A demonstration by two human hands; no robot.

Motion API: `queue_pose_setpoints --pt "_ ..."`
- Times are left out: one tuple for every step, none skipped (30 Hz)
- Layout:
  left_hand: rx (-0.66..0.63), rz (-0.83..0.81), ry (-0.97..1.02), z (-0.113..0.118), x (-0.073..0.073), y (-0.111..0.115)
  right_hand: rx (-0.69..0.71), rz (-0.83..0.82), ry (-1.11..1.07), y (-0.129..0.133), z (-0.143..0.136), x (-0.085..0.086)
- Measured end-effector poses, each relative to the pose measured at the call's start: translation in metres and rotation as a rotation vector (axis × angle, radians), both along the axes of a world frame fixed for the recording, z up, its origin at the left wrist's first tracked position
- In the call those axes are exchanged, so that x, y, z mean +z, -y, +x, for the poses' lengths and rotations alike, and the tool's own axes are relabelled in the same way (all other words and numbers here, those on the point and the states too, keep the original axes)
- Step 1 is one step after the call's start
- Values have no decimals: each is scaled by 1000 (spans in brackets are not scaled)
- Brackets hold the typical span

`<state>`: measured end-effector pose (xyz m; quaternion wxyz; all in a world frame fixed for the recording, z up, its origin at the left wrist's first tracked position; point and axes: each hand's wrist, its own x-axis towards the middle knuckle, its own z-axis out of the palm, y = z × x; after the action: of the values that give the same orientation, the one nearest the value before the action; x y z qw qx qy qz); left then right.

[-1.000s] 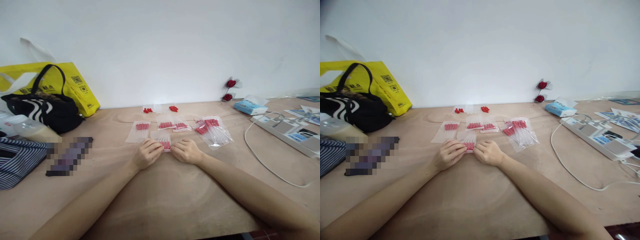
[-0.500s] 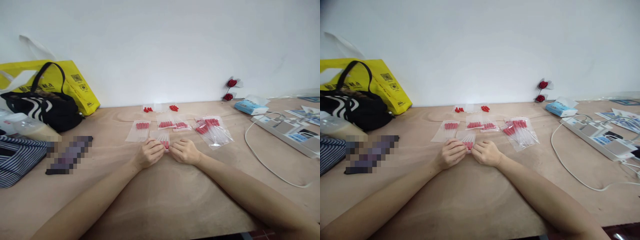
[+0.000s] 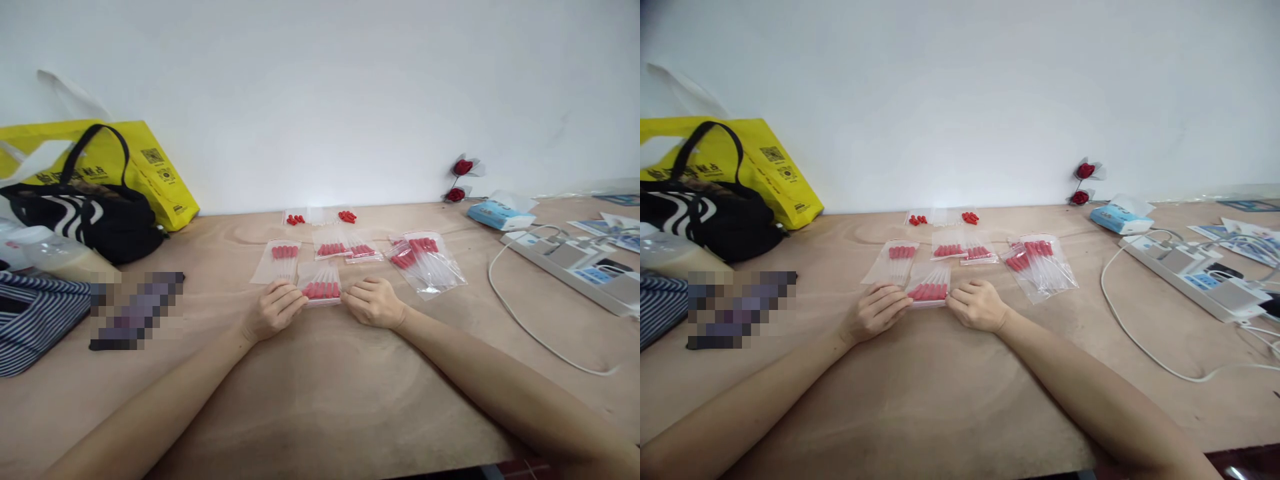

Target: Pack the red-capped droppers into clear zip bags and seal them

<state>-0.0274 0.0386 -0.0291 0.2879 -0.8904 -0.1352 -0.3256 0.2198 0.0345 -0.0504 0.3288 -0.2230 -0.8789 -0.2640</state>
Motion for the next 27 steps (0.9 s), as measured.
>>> queue_pose_setpoints --pt "6 -7 5 -2 1 1 4 -3 1 0 0 0" --pt "15 -16 9 -4 1 2 6 -7 1 0 0 0" --pt "25 -28 12 -5 1 3 6 -11 -1 0 0 -1" --pt "34 -44 17 -6 2 4 6 -16 -3 0 0 -1" --pt "42 -67 22 -7 1 5 9 -22 -5 0 0 0" --pt "47 -98 28 -7 1 5 12 -32 -9 0 1 0" --pt "44 -135 40 -7 1 5 15 -51 -15 1 1 0" --pt "34 -180 58 -6 0 4 20 -82 -22 2 1 1" --pt "18 -233 78 -6 0 4 23 -127 -33 3 0 1" --pt "-4 -289 98 -5 -1 4 26 -186 -54 4 0 1" --pt "-24 -350 117 -4 -1 3 27 -257 -88 5 -1 2" --pt "-41 -411 134 -4 -2 4 33 -339 -138 6 -1 2" --pt "-49 -471 149 -3 -2 4 47 -424 -201 6 -2 2" --pt "-54 -524 159 -3 -2 5 69 -509 -271 7 -4 2" --pt "-56 -568 167 -3 -1 6 100 -588 -337 7 -5 2" --pt "-56 -602 174 -3 -1 7 139 -655 -390 8 -5 2" --pt "-55 -626 183 -4 -1 7 177 -705 -428 8 -6 2" --pt "-44 -638 198 -5 -1 6 208 -739 -452 9 -6 2" --pt "-14 -640 219 -7 -1 4 229 -765 -467 9 -6 3" --pt "39 -629 247 -10 -2 0 242 -788 -478 10 -6 3" --pt "114 -607 273 -14 -3 -5 250 -813 -489 11 -5 4" --pt "202 -579 290 -19 -5 -12 256 -845 -494 13 -5 4" --pt "294 -546 288 -24 -8 -19 261 -883 -496 14 -5 4" --pt "377 -528 262 -29 -11 -27 266 -918 -495 16 -5 5" --pt "446 -525 224 -34 -14 -34 268 -945 -492 18 -5 5" --pt "507 -540 179 -39 -17 -41 267 -957 -484 20 -6 6" --pt "558 -573 130 -43 -20 -45 273 -956 -468 22 -7 7"
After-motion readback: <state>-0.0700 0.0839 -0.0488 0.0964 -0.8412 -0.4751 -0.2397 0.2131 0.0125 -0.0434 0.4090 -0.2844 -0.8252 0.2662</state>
